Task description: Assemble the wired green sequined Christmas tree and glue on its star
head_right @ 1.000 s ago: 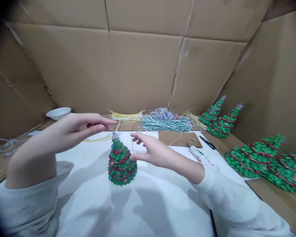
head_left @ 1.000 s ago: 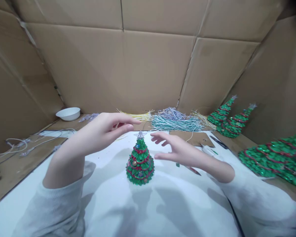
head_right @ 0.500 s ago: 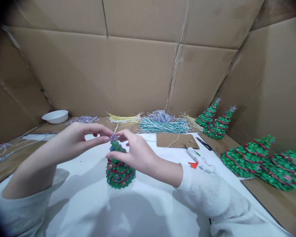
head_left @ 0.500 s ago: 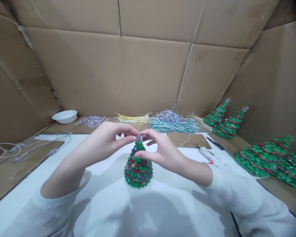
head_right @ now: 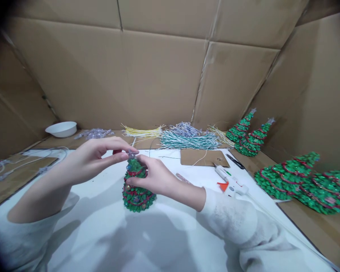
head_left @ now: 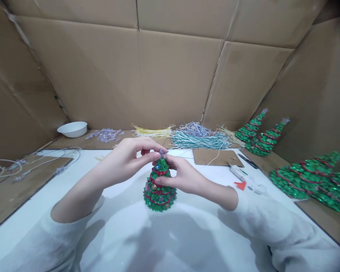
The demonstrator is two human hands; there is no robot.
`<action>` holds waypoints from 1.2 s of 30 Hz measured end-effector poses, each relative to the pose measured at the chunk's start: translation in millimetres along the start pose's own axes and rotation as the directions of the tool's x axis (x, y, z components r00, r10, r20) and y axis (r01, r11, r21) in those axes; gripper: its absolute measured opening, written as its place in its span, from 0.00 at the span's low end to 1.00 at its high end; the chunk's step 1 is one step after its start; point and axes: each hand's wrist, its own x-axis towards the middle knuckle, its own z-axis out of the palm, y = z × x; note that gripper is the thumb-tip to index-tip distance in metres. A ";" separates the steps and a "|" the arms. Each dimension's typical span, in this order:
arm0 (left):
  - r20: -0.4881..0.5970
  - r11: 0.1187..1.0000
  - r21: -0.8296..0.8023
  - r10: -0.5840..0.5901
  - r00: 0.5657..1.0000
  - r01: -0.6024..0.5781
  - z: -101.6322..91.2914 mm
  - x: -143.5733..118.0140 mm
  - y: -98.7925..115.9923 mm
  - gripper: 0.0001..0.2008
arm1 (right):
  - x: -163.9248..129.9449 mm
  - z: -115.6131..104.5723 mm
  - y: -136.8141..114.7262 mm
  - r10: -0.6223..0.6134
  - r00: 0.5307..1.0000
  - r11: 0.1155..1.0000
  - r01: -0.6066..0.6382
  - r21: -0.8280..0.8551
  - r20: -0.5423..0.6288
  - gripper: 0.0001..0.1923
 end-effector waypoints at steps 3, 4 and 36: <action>-0.001 0.999 -0.024 0.029 1.000 -0.029 -0.4 0.3 -2.4 0.09 | 0.9 -0.3 0.8 -0.026 1.000 0.999 0.026 0.026 0.014 0.19; -0.001 0.999 -0.023 0.037 0.999 -0.037 -0.8 0.4 -2.9 0.09 | 1.2 -0.4 0.9 -0.028 0.999 0.999 0.028 0.030 0.015 0.18; -0.288 0.936 0.350 0.086 0.954 0.021 21.2 -6.1 16.9 0.11 | -0.6 2.9 4.2 -0.054 0.998 0.997 0.053 -0.055 -0.020 0.13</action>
